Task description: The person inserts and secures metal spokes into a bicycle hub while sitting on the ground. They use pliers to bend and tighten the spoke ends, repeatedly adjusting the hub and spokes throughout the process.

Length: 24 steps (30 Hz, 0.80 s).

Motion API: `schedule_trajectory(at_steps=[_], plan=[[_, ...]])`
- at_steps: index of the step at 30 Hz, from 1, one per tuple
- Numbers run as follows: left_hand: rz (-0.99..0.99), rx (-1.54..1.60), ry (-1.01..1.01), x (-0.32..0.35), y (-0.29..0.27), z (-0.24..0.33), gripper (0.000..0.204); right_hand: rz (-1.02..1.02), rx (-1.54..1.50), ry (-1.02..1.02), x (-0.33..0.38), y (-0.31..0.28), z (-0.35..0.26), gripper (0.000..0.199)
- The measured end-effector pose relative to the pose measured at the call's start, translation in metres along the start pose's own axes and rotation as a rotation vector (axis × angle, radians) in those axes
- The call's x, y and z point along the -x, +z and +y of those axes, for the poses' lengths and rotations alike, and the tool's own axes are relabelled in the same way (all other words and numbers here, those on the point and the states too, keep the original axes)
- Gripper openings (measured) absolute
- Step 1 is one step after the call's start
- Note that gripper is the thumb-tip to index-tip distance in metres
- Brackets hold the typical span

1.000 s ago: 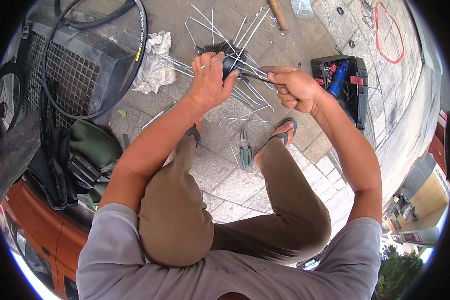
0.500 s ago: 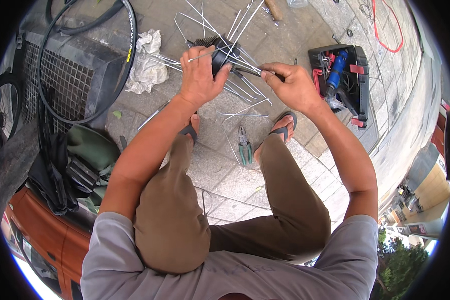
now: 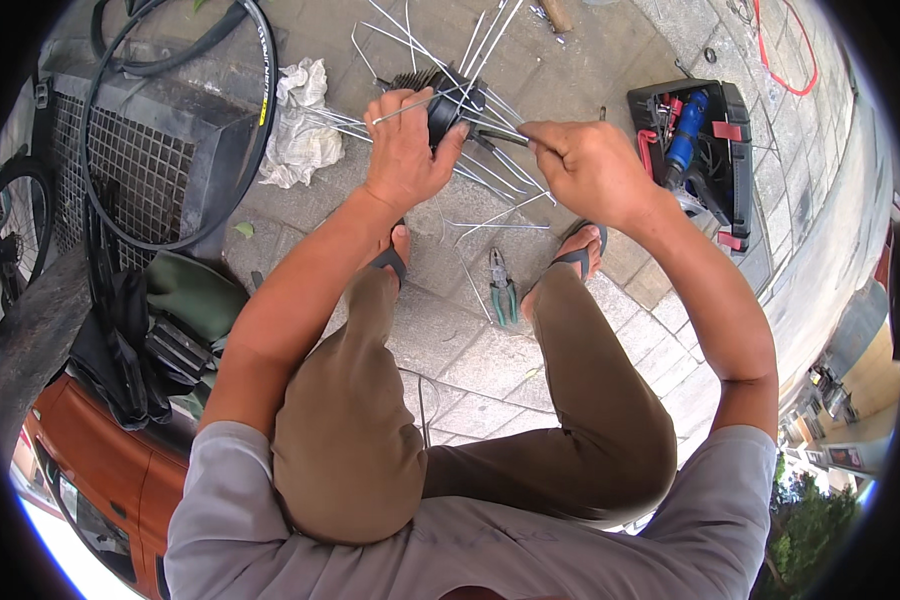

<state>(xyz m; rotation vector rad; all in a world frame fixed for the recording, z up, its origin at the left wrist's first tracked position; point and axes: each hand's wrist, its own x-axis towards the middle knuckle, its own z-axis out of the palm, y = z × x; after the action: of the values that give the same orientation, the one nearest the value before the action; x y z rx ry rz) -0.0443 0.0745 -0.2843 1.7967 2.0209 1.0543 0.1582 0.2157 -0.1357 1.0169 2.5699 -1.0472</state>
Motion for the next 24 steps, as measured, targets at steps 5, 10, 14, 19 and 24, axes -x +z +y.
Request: schedule_trajectory(at_steps=[5, 10, 14, 19, 24], plan=[[0.036, 0.017, 0.032, -0.011, 0.003, -0.001, 0.062, 0.135, -0.047, -0.079, 0.005, 0.006, 0.004, 0.029], [0.027, 0.037, 0.004, -0.014, -0.001, 0.0, 0.063, 0.009, -0.033, 0.014, -0.009, 0.0, 0.013, 0.026], [0.009, 0.032, -0.002, -0.01, -0.002, 0.0, 0.064, 0.052, -0.079, -0.09, -0.011, -0.011, 0.009, 0.025], [0.002, 0.046, -0.029, -0.011, -0.003, 0.001, 0.062, -0.057, 0.133, -0.072, -0.012, -0.017, 0.007, 0.031], [0.04, 0.073, -0.012, -0.012, -0.003, 0.003, 0.06, 0.028, 0.255, -0.2, -0.004, -0.004, 0.007, 0.038]])
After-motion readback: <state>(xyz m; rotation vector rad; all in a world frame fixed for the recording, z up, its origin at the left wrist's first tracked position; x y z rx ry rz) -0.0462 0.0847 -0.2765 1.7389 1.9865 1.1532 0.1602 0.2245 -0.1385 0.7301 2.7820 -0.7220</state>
